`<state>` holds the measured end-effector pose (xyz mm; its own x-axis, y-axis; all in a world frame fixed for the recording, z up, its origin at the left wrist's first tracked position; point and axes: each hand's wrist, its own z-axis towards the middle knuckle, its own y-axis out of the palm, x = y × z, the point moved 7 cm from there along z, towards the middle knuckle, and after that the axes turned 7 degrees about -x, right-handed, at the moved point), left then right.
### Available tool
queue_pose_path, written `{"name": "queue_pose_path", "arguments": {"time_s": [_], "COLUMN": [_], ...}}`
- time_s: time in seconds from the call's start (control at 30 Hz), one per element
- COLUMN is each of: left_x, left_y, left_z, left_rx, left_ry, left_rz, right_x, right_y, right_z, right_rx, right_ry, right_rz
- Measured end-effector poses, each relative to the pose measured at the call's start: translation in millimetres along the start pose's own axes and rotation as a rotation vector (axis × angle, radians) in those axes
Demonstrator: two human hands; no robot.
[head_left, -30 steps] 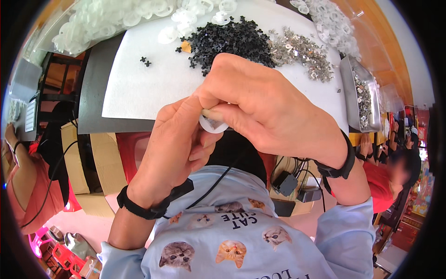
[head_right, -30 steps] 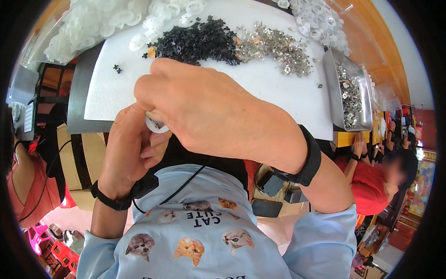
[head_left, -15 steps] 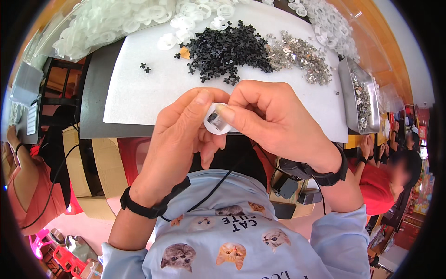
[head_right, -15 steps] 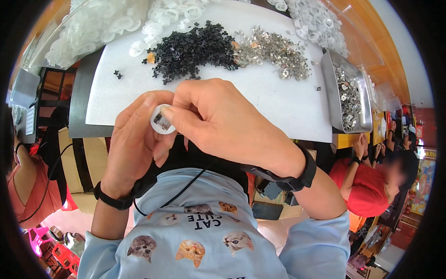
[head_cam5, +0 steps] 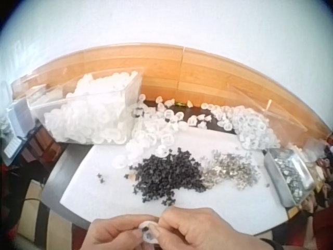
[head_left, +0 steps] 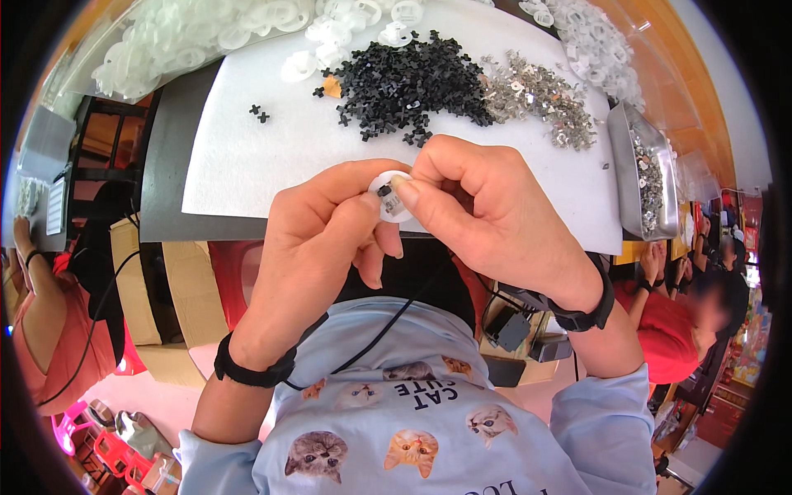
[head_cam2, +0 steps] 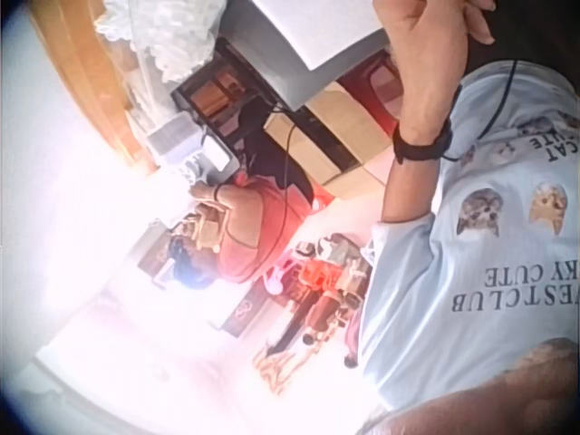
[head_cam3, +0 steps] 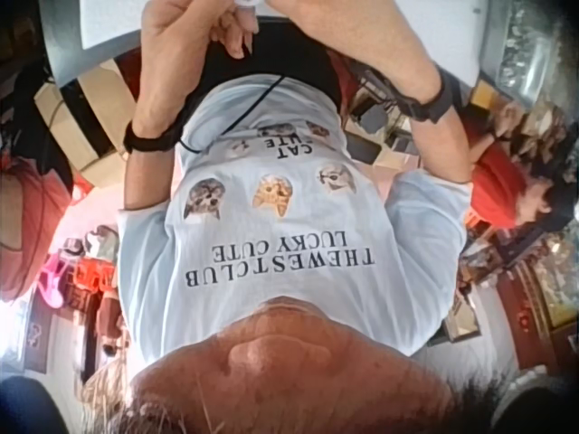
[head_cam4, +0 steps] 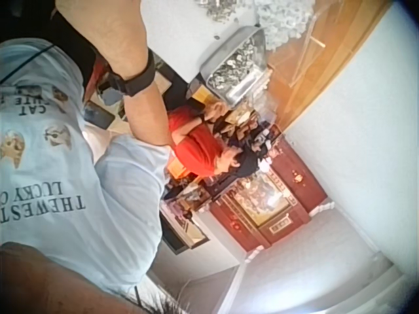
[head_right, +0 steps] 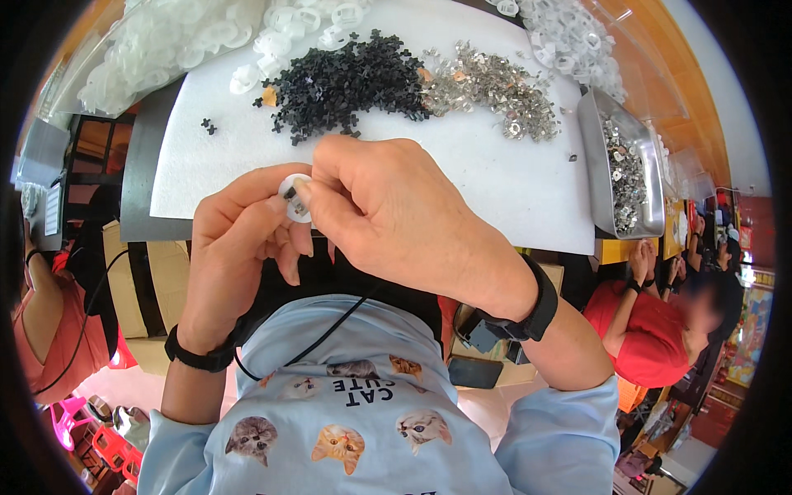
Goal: Manually assemble small plastic components into a circular white housing.
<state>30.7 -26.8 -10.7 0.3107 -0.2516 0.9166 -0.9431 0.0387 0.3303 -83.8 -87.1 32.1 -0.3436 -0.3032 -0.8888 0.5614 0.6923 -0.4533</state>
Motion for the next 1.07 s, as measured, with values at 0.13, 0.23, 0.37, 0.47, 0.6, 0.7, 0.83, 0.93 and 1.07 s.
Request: {"name": "queue_pose_path", "arguments": {"time_s": [0.13,0.23,0.37,0.47,0.6,0.7,0.83,0.93,1.07], "left_x": [-1,-1,0,-3,-6,-6,-6,-6,-6], "left_y": [0,-1,1,1,-1,0,2,4,4], "left_z": [1,1,1,2,3,2,0,0,0], "left_rx": [0.010,0.029,0.029,0.042,0.050,0.049,0.039,0.054,0.063], "left_ry": [0.039,0.036,0.014,-0.007,-0.007,-0.021,-0.047,0.008,0.016], "left_rz": [0.021,0.036,0.038,0.038,0.044,0.048,0.054,0.102,0.197], "right_x": [4,5,8,9,8,9,14,17,20], "right_y": [3,3,5,4,2,3,5,5,5], "right_z": [-1,-1,-2,-3,-2,-3,-5,-5,-8], "right_rx": [-0.015,-0.020,-0.031,-0.034,-0.025,-0.008,-0.037,-0.048,-0.023], "right_ry": [-0.025,-0.028,-0.023,-0.032,-0.070,-0.110,-0.102,-0.111,-0.130], "right_rz": [-0.015,0.009,0.051,0.025,-0.058,-0.032,0.082,0.071,0.061]}}
